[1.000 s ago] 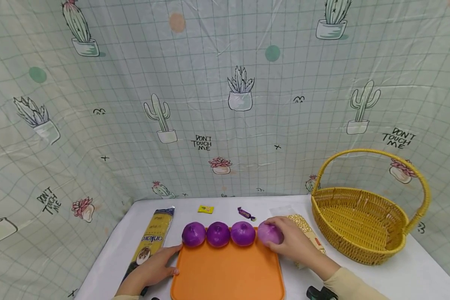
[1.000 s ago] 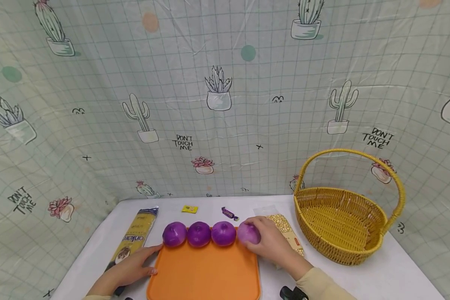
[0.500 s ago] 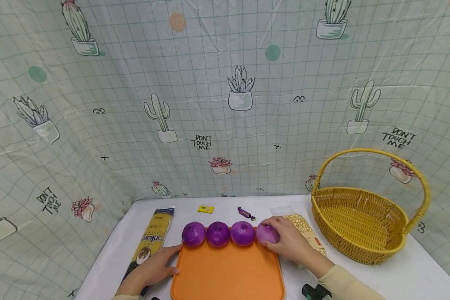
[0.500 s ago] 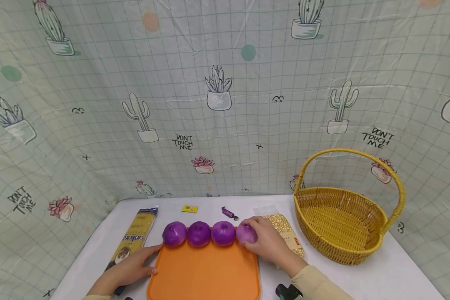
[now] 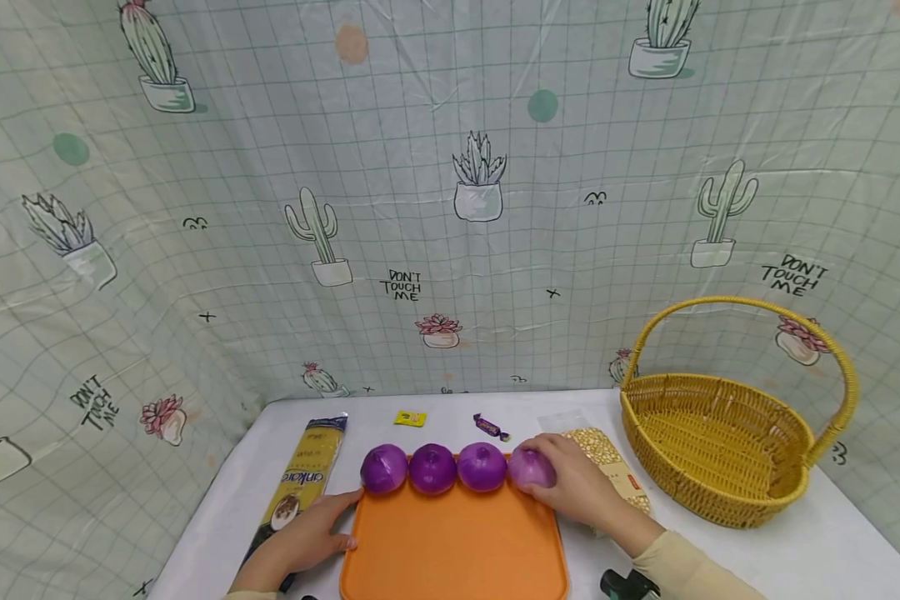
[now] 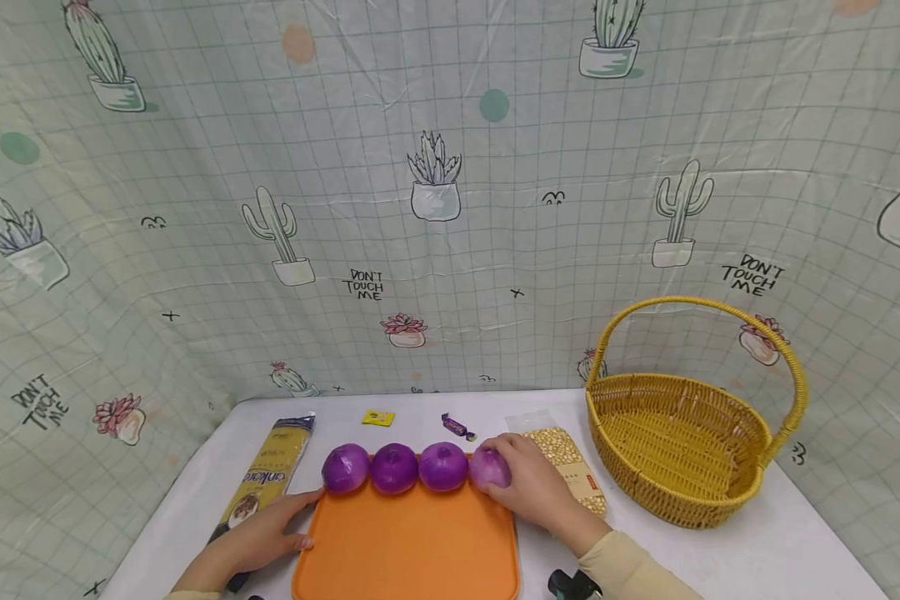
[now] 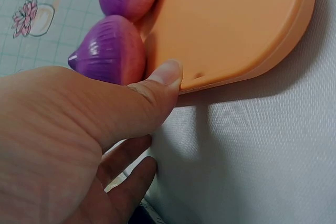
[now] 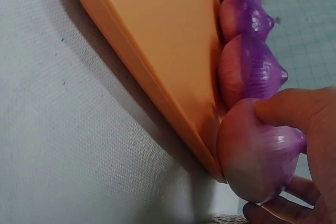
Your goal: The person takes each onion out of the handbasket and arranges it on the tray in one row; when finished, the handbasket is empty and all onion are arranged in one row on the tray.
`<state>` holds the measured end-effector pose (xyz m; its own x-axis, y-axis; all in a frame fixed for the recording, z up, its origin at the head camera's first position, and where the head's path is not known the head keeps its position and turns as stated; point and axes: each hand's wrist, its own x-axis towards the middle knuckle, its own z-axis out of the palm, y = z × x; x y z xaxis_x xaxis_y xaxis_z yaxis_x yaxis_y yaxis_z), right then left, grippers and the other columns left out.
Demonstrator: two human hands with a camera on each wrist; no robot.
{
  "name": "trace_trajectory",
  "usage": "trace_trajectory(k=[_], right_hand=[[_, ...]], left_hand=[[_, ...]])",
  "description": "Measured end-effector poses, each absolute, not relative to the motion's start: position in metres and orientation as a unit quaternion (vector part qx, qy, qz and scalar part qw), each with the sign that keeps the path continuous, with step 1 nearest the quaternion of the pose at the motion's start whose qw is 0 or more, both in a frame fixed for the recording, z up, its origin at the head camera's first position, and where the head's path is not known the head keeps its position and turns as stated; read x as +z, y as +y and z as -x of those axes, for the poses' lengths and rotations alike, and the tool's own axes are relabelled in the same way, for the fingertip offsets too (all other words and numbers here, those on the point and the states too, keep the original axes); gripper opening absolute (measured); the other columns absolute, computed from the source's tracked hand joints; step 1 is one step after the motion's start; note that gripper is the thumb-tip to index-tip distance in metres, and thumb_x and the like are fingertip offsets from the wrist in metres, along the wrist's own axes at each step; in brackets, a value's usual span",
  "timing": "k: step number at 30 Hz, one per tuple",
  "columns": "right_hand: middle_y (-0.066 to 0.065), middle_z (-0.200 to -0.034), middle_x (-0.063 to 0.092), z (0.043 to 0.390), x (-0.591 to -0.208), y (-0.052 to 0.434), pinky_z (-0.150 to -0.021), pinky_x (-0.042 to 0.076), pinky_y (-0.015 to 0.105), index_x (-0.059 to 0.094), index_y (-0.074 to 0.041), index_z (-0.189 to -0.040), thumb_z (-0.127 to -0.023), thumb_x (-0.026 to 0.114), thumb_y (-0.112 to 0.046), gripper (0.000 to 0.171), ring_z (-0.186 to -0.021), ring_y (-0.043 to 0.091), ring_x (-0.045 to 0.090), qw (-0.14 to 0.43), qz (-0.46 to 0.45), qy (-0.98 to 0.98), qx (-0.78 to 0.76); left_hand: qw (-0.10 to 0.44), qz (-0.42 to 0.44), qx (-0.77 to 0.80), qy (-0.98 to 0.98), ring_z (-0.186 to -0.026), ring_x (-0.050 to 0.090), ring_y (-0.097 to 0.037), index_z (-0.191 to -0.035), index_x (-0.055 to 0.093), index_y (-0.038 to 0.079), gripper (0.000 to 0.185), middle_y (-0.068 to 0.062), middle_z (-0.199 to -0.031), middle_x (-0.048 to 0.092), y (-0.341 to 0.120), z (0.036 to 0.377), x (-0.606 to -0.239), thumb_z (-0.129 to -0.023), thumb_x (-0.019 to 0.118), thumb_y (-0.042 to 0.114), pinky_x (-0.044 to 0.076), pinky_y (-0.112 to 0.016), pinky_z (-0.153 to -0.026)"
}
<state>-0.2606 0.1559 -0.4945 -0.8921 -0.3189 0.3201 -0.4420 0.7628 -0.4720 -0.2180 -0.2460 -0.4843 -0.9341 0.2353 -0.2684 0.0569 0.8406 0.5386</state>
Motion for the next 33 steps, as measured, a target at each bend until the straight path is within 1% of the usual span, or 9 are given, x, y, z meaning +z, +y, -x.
trace_trajectory(k=[8,19,26,33], right_hand=[[0.012,-0.128,0.062,0.2625,-0.4963,0.1530,-0.100,0.053,0.056,0.067,-0.014,-0.124,-0.079,0.089,-0.030,0.052,-0.120,0.034,0.058,0.122,-0.196,-0.932,0.279],[0.013,-0.127,0.062,0.2655,-0.4998,0.1487,-0.097,0.055,0.056,0.068,-0.010,-0.126,-0.076,0.090,-0.024,0.056,-0.119,0.036,0.058,0.133,-0.196,-0.932,0.275],[0.014,-0.130,0.061,0.2646,-0.4967,0.1486,-0.097,0.055,0.057,0.067,-0.010,-0.127,-0.076,0.090,-0.026,0.059,-0.120,0.037,0.057,0.124,-0.191,-0.933,0.279],[0.015,-0.127,0.062,0.2645,-0.4964,0.1493,-0.098,0.054,0.058,0.068,-0.011,-0.123,-0.077,0.090,-0.027,0.054,-0.118,0.037,0.058,0.115,-0.190,-0.932,0.285]], left_hand=[[0.165,-0.076,0.276,0.944,-0.137,0.044,-0.044,-0.146,0.053,0.002,0.068,-0.020,-0.144,0.055,-0.2465,0.2174,-0.4845,-0.087,0.081,0.019,0.034,-0.066,-0.114],[0.165,-0.077,0.276,0.944,-0.137,0.044,-0.045,-0.146,0.053,0.003,0.068,-0.019,-0.145,0.055,-0.2470,0.2173,-0.4856,-0.087,0.081,0.021,0.034,-0.066,-0.113],[0.165,-0.073,0.273,0.945,-0.137,0.044,-0.043,-0.146,0.053,0.005,0.068,-0.018,-0.144,0.055,-0.2458,0.2170,-0.4840,-0.086,0.081,0.021,0.034,-0.065,-0.114],[0.164,-0.076,0.270,0.946,-0.137,0.045,-0.044,-0.146,0.053,0.004,0.068,-0.018,-0.144,0.056,-0.2463,0.2171,-0.4839,-0.087,0.081,0.021,0.035,-0.065,-0.113]])
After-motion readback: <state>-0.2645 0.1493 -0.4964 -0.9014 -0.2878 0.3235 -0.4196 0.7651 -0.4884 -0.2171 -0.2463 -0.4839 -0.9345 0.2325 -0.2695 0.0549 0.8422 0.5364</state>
